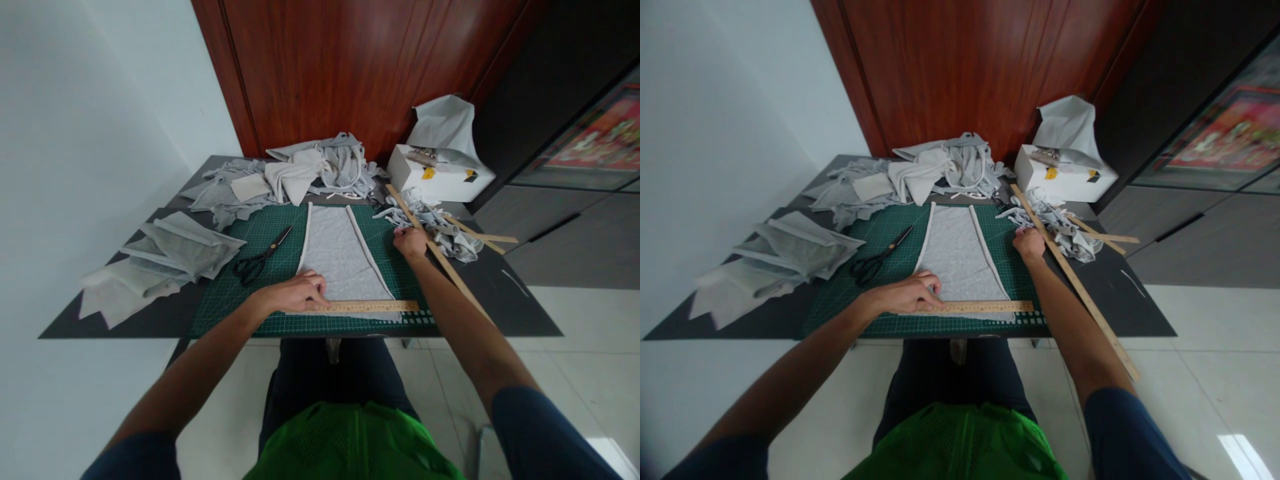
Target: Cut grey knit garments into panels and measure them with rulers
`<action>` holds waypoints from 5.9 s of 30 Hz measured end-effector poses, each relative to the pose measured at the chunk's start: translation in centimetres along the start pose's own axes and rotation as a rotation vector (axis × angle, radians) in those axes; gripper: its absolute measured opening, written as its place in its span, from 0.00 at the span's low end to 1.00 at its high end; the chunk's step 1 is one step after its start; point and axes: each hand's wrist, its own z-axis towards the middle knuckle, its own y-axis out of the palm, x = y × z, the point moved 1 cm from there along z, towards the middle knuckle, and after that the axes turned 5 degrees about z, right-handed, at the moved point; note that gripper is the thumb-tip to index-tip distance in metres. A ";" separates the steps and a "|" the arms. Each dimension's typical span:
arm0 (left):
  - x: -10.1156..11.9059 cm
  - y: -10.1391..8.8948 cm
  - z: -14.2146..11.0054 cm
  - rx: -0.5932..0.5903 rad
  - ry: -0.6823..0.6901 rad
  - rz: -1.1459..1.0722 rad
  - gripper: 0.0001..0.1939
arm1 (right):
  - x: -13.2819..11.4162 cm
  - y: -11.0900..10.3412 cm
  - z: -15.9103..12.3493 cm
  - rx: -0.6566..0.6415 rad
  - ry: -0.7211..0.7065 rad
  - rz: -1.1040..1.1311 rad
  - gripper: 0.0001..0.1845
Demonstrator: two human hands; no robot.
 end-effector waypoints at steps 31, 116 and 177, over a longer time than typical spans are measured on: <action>-2.7 -1.5 1.4 -0.322 -0.039 0.022 0.26 | -7.8 -1.2 -29.1 -0.378 -1.000 0.569 0.21; -2.3 -1.8 1.1 -0.348 -0.059 0.058 0.26 | -5.3 -0.1 -28.3 -0.252 -1.172 0.502 0.23; 2.4 0.9 3.8 0.151 0.209 0.153 0.12 | 0.8 -3.8 -25.0 -0.141 -1.123 0.472 0.22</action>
